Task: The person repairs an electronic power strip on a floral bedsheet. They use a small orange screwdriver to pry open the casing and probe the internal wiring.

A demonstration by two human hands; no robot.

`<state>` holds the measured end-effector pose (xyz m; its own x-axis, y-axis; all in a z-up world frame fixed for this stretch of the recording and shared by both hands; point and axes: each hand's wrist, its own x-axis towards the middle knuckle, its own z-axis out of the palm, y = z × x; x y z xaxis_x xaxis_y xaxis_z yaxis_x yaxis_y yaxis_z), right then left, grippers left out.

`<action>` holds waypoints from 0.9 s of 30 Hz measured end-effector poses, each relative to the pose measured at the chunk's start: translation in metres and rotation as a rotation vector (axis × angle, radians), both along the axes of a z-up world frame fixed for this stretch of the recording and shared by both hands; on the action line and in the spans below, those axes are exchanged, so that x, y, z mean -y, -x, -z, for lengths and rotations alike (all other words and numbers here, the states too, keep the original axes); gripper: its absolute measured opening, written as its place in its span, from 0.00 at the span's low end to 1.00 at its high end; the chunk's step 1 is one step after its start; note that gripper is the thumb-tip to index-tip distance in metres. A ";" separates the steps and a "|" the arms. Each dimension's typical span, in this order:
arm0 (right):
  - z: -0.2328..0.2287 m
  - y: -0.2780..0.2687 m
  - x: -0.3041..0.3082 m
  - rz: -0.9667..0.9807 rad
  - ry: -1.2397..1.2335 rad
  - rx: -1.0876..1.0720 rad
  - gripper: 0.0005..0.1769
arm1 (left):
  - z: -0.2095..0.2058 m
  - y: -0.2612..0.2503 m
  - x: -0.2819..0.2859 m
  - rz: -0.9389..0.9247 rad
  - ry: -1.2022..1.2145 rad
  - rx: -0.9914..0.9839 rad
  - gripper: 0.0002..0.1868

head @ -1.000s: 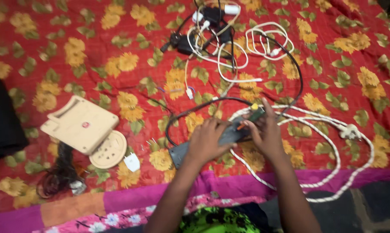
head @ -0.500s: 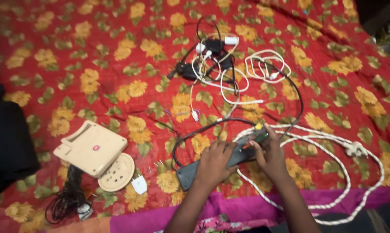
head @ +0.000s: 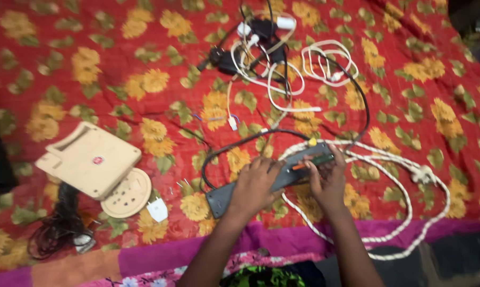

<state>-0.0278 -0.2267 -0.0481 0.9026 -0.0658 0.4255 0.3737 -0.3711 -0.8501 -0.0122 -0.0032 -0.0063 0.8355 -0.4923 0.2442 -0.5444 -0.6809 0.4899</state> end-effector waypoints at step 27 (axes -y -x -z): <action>0.009 -0.062 0.037 0.069 -0.153 -0.494 0.35 | 0.011 -0.001 0.027 -0.147 0.100 0.050 0.20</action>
